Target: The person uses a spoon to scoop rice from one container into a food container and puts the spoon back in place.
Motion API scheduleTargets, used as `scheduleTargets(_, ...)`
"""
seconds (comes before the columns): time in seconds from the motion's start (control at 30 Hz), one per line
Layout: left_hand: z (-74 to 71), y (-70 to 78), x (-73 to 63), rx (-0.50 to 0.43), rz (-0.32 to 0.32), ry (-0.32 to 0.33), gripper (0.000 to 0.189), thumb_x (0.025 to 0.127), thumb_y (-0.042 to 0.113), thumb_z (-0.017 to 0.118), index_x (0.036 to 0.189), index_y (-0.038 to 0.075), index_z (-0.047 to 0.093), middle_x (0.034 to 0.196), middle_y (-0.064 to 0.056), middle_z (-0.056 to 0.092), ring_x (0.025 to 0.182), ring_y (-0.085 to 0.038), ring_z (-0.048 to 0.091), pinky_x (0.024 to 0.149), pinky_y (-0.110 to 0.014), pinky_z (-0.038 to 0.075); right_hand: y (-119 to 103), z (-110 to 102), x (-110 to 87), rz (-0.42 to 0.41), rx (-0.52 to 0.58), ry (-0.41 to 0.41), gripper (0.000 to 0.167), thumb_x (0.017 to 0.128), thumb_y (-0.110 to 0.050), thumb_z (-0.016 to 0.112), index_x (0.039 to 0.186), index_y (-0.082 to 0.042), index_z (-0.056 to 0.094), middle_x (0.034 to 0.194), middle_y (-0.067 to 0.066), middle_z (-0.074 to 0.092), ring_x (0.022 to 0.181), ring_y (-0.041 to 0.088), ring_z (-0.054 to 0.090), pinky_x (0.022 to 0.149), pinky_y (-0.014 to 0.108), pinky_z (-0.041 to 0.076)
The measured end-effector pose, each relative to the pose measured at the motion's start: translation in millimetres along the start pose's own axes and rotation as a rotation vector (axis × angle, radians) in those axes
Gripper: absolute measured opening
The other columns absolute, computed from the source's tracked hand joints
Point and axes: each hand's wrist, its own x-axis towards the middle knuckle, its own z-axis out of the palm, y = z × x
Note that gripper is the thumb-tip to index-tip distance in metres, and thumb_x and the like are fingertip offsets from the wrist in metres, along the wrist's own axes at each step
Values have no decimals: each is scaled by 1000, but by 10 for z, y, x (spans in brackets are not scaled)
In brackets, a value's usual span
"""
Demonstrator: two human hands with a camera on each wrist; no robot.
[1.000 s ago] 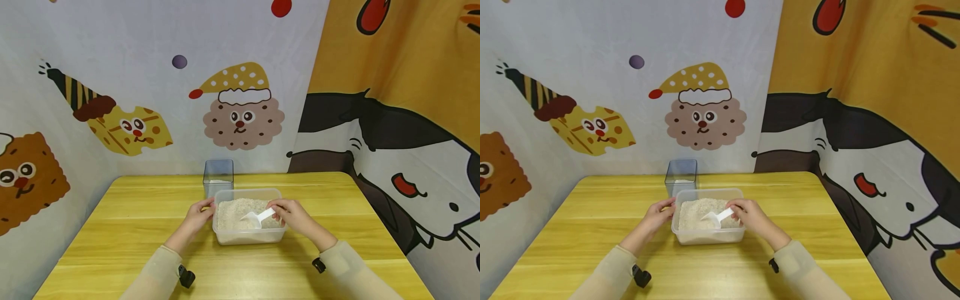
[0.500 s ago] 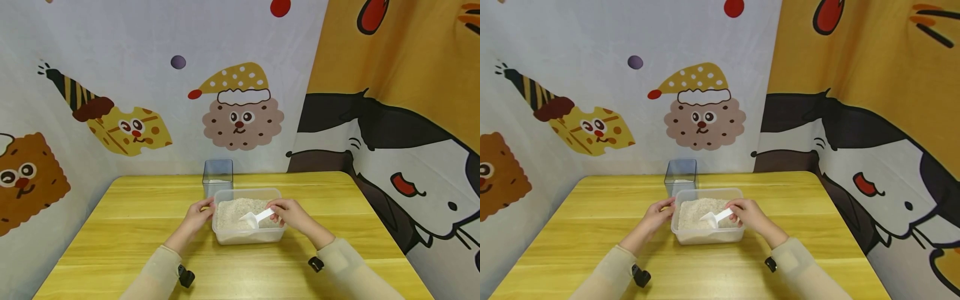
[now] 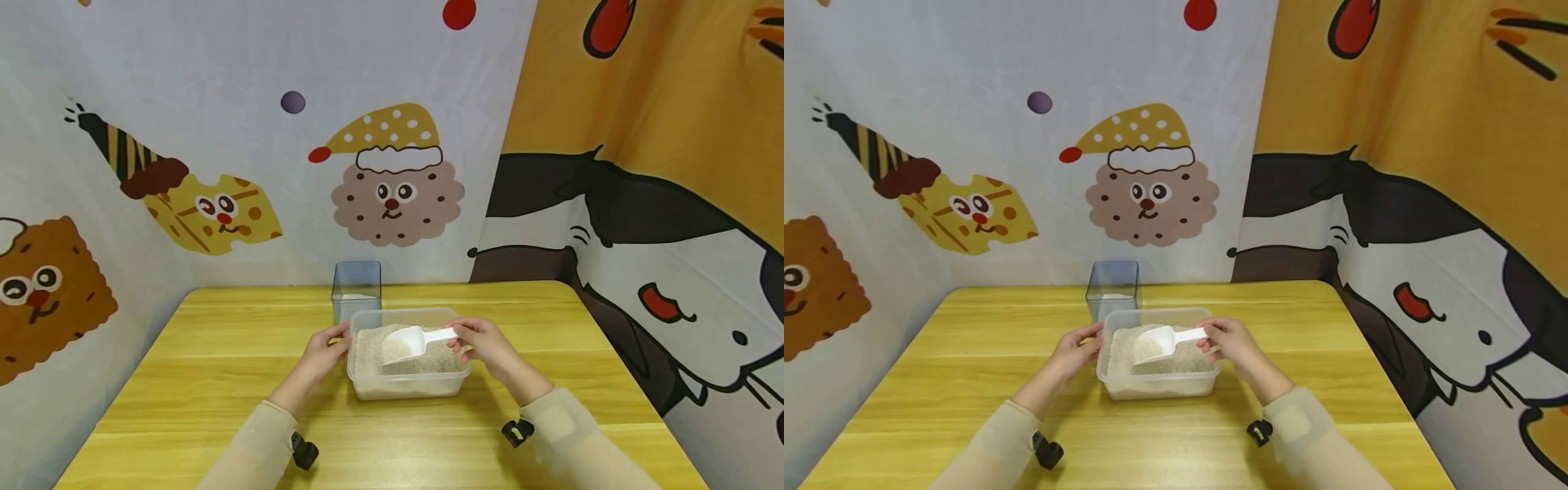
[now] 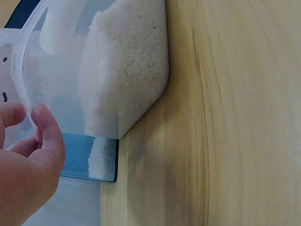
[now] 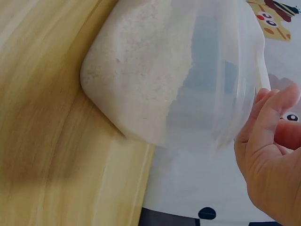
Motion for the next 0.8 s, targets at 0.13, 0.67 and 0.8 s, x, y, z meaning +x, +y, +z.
scheduleTargets(0.13,-3,2,-6,-2,2,-2,44,96,7,54,137,-3,46,116,-12,49,95,-11,55,85,-27,50,4,-28,3,19,29,14,31,101,-13,44,120,9,55,75,0,64,66,9,56,52,19,47)
scheduleTargets(0.67,1,-25,13,2,-10,0,41,96,6,52,136,-1,48,121,-16,49,106,-23,54,84,-25,51,26,-101,20,42,140,20,33,102,-14,42,123,9,51,74,-3,62,64,7,53,52,18,47)
scheduleTargets(0.8,4,-28,17,1,-6,-2,41,96,6,52,136,-1,48,122,-18,48,107,-23,54,84,-26,51,19,-118,30,51,165,33,31,102,-15,41,121,7,53,74,-3,63,64,6,53,53,18,47)
